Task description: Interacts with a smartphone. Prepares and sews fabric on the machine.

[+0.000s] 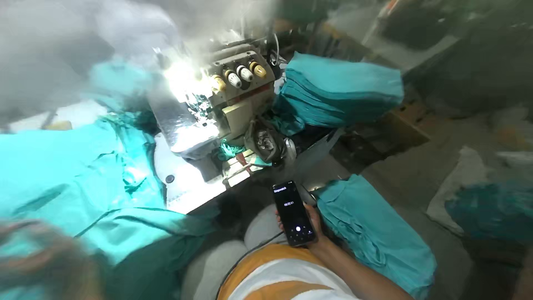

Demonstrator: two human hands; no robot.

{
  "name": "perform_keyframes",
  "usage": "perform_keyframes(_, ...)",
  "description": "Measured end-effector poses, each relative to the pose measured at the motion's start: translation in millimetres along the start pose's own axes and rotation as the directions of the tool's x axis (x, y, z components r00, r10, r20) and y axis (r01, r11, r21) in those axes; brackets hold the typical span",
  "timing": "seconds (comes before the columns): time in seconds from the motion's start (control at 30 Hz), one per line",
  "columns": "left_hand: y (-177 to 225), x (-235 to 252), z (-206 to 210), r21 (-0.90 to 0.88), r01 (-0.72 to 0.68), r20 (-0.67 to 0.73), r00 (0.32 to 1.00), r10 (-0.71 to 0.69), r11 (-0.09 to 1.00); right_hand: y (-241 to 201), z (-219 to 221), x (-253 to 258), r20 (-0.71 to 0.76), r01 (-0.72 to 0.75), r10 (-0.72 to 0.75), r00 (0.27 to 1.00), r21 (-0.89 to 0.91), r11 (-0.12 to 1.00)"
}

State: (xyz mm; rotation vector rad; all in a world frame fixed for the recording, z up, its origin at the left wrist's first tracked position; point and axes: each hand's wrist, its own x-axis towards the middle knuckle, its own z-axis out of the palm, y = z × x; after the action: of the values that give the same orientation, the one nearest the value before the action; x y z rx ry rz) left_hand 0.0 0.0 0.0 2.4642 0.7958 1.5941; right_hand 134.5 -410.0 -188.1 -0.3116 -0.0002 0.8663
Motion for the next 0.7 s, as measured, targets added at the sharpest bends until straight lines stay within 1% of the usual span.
perform_keyframes(0.03,12.2,-26.6,4.5,-0.047,-0.147,0.028,0.989,0.148,0.988,1.9,1.2,4.5,0.019,-0.01,0.01,1.0,0.005,1.0)
perform_keyframes(0.07,34.6,-50.6,11.0,-0.126,-0.252,0.047,0.964,0.26,0.959,4.3,2.5,9.3,0.038,-0.02,0.02,0.999,0.009,1.0)
perform_keyframes(0.1,61.2,-75.0,20.5,-0.249,-0.294,0.063,0.946,0.318,0.923,6.7,2.9,14.7,0.064,-0.033,0.032,0.997,0.017,0.999)
perform_keyframes(0.13,85.4,-101.5,31.2,-0.377,-0.271,0.103,0.938,0.331,0.886,8.8,2.2,20.0,0.099,-0.052,0.049,0.994,0.027,0.998)
perform_keyframes(0.17,105.4,-127.9,42.2,-0.49,-0.198,0.164,0.936,0.313,0.849,10.7,0.9,24.9,0.124,-0.073,0.069,0.99,0.032,0.997)
perform_keyframes(0.2,121.5,-151.7,50.7,-0.572,-0.08,0.257,0.928,0.27,0.816,12.8,0.4,29.2,0.132,-0.094,0.089,0.987,0.029,0.995)
perform_keyframes(0.23,134.3,-172.5,55.8,-0.636,0.082,0.377,0.901,0.217,0.767,15.3,1.0,32.0,0.124,-0.111,0.107,0.986,0.026,0.993)
perform_keyframes(0.27,144.0,-188.9,58.3,-0.656,0.227,0.494,0.851,0.181,0.72,17.5,1.9,33.4,0.104,-0.123,0.121,0.987,0.02,0.992)
perform_keyframes(0.3,150.5,-201.0,59.1,-0.638,0.338,0.598,0.783,0.169,0.692,18.8,1.8,34.3,0.082,-0.141,0.139,0.987,0.014,0.99)
perform_keyframes(0.33,153.9,-209.5,59.1,-0.61,0.401,0.675,0.715,0.183,0.684,19.3,0.5,35.0,0.072,-0.155,0.154,0.986,0.019,0.988)
perform_keyframes(0.4,158.2,-220.5,59.1,-0.544,0.42,0.759,0.615,0.212,0.727,18.9,-0.6,35.4,0.052,-0.156,0.154,0.987,0.034,0.987)
perform_keyframes(0.47,164.1,-224.1,58.7,-0.446,0.461,0.844,0.501,0.19,0.767,18.3,0.6,34.6,0.039,-0.153,0.151,0.988,0.042,0.987)
perform_keyframes(0.5,166.7,-225.3,59.7,-0.413,0.478,0.869,0.462,0.178,0.775,18.5,1.6,34.1,0.038,-0.149,0.147,0.988,0.047,0.988)
perform_keyframes(0.57,169.6,-229.3,62.7,-0.391,0.513,0.892,0.417,0.176,0.764,19.2,5.6,32.5,0.022,-0.124,0.123,0.992,0.062,0.99)
perform_keyframes(0.67,173.2,-233.8,65.9,-0.422,0.589,0.888,0.422,0.183,0.689,17.5,8.4,32.1,0.061,-0.118,0.114,0.992,0.075,0.99)
perform_keyframes(0.7,174.5,-233.4,64.9,-0.415,0.628,0.895,0.413,0.17,0.659,18.1,7.6,32.4,0.09,-0.126,0.119,0.989,0.078,0.989)
